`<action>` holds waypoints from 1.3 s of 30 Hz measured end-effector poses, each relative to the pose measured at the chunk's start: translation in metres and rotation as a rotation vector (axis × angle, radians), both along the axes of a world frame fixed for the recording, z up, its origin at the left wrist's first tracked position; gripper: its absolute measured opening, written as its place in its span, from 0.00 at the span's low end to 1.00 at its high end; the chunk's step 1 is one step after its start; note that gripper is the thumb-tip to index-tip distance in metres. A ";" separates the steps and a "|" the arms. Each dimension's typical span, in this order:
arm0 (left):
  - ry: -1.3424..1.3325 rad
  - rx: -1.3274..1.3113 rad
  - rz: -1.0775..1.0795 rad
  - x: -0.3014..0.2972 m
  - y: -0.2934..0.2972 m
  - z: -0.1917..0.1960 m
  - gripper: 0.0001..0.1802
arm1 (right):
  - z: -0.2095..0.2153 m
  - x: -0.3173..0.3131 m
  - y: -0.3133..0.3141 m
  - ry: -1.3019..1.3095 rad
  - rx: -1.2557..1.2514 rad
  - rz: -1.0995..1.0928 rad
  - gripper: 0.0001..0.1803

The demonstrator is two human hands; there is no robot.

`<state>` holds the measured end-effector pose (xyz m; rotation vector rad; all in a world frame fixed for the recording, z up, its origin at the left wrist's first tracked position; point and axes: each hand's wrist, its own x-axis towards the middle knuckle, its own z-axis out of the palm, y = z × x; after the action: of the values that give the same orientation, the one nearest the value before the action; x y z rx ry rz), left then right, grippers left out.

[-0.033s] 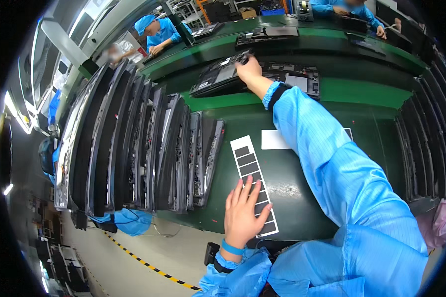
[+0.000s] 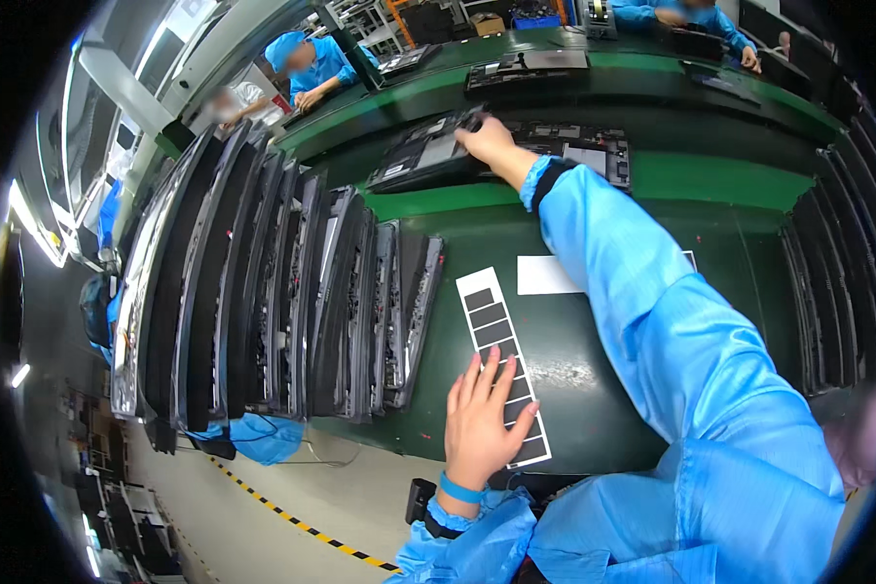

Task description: Assembling internal components of laptops and applying small parts/stickers using a stylus tool on a production line.

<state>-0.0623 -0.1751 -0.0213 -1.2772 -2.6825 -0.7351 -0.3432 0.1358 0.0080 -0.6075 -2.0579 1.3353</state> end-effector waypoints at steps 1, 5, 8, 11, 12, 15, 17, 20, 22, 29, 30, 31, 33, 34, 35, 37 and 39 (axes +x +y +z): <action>-0.008 0.011 -0.004 0.000 0.001 0.001 0.32 | -0.005 0.002 0.013 -0.053 0.092 0.252 0.29; -0.012 0.032 0.017 0.000 0.002 0.003 0.32 | 0.001 0.043 0.057 0.043 0.374 0.007 0.27; -0.011 0.019 0.034 -0.002 0.009 0.004 0.31 | 0.003 0.106 0.094 -0.068 0.403 -0.191 0.29; -0.003 0.020 0.028 -0.003 0.004 0.003 0.31 | -0.004 0.150 0.125 -0.191 0.378 -0.368 0.40; -0.007 0.016 0.033 -0.004 0.002 0.001 0.31 | -0.006 0.164 0.129 -0.296 0.378 -0.403 0.43; -0.002 0.019 0.008 -0.004 0.005 0.001 0.32 | -0.053 0.176 0.168 -0.341 0.214 -0.352 0.47; 0.002 0.032 0.029 -0.004 0.003 -0.001 0.32 | -0.050 0.169 0.154 -0.304 0.158 -0.295 0.46; 0.017 0.034 0.027 0.000 -0.002 -0.003 0.32 | -0.057 0.148 0.134 -0.241 0.085 -0.319 0.39; 0.027 0.043 0.014 0.001 -0.005 -0.004 0.31 | -0.061 0.137 0.121 -0.136 -0.006 -0.471 0.32; 0.044 0.039 0.016 0.002 -0.001 -0.004 0.31 | -0.037 0.134 0.088 0.179 -0.161 -0.592 0.13; 0.050 0.042 0.016 0.002 0.000 -0.005 0.31 | -0.033 0.137 0.089 0.182 -0.170 -0.601 0.13; 0.056 0.041 0.013 0.002 0.001 -0.005 0.30 | -0.029 0.140 0.091 0.250 -0.213 -0.643 0.13; 0.060 0.033 0.006 0.002 0.002 -0.005 0.30 | -0.021 0.148 0.094 0.297 -0.269 -0.707 0.14; 0.059 0.035 0.010 0.002 0.002 -0.005 0.30 | -0.018 0.152 0.094 0.296 -0.279 -0.717 0.14; 0.077 0.024 0.007 0.000 0.002 -0.004 0.31 | -0.014 0.157 0.092 0.281 -0.259 -0.695 0.15; 0.083 -0.001 0.010 -0.001 0.002 -0.004 0.31 | -0.014 0.165 0.087 0.192 -0.222 -0.649 0.18; 0.090 -0.023 0.001 -0.002 0.002 -0.002 0.32 | -0.019 0.170 0.083 0.054 -0.202 -0.509 0.26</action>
<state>-0.0639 -0.1731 -0.0230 -1.2811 -2.6277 -0.6331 -0.1736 0.2184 -0.0115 -1.0851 -1.5855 1.2363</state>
